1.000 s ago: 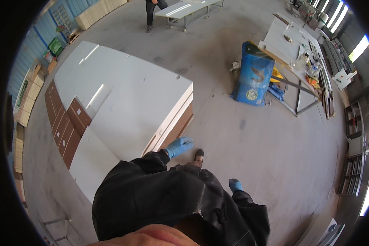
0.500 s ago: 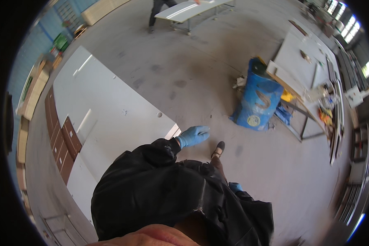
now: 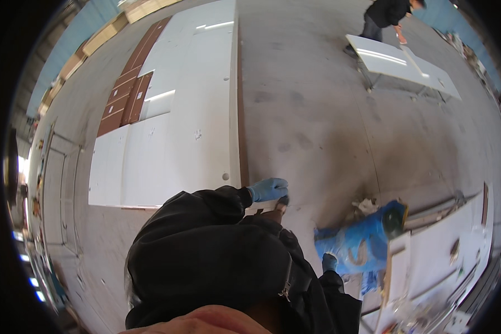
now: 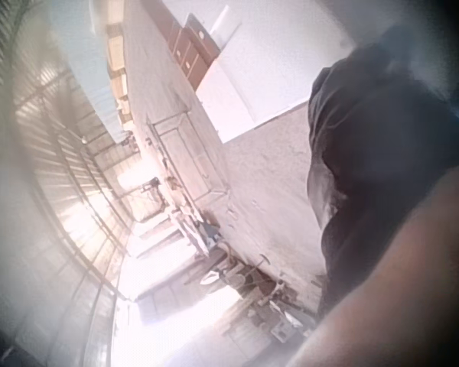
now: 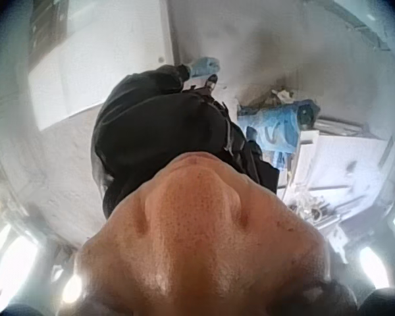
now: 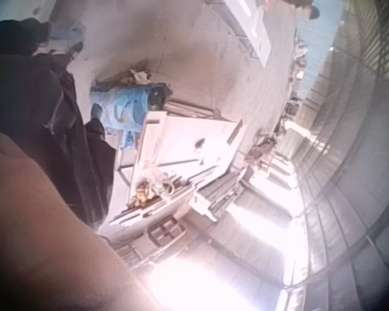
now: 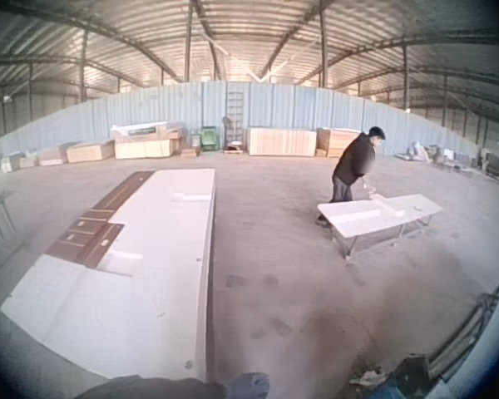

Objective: The person assembles flat-pack furniture components by hand. They pick up white and brown panels, align them on a workbench, and stack them in sequence. The person also handles a small wooden strip and applies a yellow adhesive pad to it.

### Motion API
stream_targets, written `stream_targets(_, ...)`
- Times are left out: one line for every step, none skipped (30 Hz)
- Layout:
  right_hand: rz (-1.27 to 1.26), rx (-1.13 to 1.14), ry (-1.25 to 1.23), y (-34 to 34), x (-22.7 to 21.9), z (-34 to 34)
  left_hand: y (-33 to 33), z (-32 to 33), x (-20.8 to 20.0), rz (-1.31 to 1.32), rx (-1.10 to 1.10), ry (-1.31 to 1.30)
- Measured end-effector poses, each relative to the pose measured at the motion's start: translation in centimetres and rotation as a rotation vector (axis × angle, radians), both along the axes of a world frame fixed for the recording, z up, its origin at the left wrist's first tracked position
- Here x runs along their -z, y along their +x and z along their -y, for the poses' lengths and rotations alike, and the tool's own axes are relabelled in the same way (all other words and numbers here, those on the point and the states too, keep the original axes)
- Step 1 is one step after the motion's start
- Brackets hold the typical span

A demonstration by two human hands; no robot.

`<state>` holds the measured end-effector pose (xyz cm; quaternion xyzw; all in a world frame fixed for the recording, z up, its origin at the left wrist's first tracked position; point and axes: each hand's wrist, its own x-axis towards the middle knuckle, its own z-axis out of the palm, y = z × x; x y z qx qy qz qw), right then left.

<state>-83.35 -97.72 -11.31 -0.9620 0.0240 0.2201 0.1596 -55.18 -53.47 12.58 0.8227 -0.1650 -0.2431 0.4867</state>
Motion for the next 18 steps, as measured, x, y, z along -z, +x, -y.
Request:
stream_targets(-0.022, -0.005, -0.04, 2.7, 0.3, 1.2, 1.7, 0.8, 0.3, -0.034, -0.015, 0.014)
stream_targets(0.017, -0.033, -0.004, 5.7, 0.7, 2.2, 3.6, 1.6, 0.6, -0.039, -0.019, 0.021)
stream_targets(0.103, 0.139, 0.162, 8.1, 0.8, 2.7, 5.4, 2.8, 0.8, 0.0, -0.061, 0.005)
stream_targets(0.142, 0.321, 0.275, 11.1, 0.9, 2.5, 7.8, 4.0, 0.7, 0.046, -0.103, -0.003)
stream_targets(0.106, 0.561, 0.331, 12.8, 0.6, 1.9, 9.5, 5.1, 0.6, 0.074, -0.144, 0.002)
stream_targets(-0.074, 0.401, 0.525, 14.9, -0.9, 3.3, 10.8, 6.2, 0.6, 0.032, -0.138, 0.003)
stream_targets(-0.092, 0.398, 0.503, 16.0, -2.3, 3.4, 13.0, 7.3, 0.4, -0.003, -0.121, 0.013)
stream_targets(-0.088, 0.393, 0.487, 18.7, -3.3, 3.5, 16.4, 8.7, 0.1, -0.016, -0.101, 0.021)
stream_targets(-0.084, 0.382, 0.471, 21.7, -4.2, 3.6, 19.8, 10.2, -0.2, 0.047, -0.046, 0.037)
stream_targets(-0.102, 0.364, 0.448, 23.5, -5.2, 4.1, 21.9, 11.7, -0.2, 0.089, -0.002, 0.051)
stream_targets(-0.127, 0.332, 0.428, 25.5, -6.0, 4.6, 23.8, 13.0, -0.2, 0.102, 0.035, 0.095)
stream_targets(-0.15, 0.294, 0.411, 27.8, -6.5, 4.9, 25.7, 14.4, -0.5, 0.171, 0.059, 0.101)
stream_targets(-0.173, 0.256, 0.395, 30.0, -6.8, 5.3, 27.7, 15.9, -0.8, 0.219, 0.091, 0.131)
stream_targets(-0.185, 0.232, 0.39, 32.5, -7.0, 6.2, 29.6, 17.6, -1.1, 0.213, 0.085, 0.113)
stream_targets(-0.202, 0.195, 0.385, 35.4, -6.9, 7.4, 31.5, 19.4, -1.3, 0.209, 0.084, 0.093)
stream_targets(-0.214, 0.175, 0.382, 38.0, -6.8, 8.7, 33.1, 20.7, -1.2, 0.206, 0.086, 0.073)
stream_targets(-0.223, 0.162, 0.387, 40.3, -6.6, 9.9, 34.1, 21.1, -0.8, 0.225, 0.046, 0.056)
stream_targets(-0.226, 0.145, 0.386, 42.8, -6.3, 11.5, 35.5, 22.2, -0.2, 0.247, 0.008, 0.036)
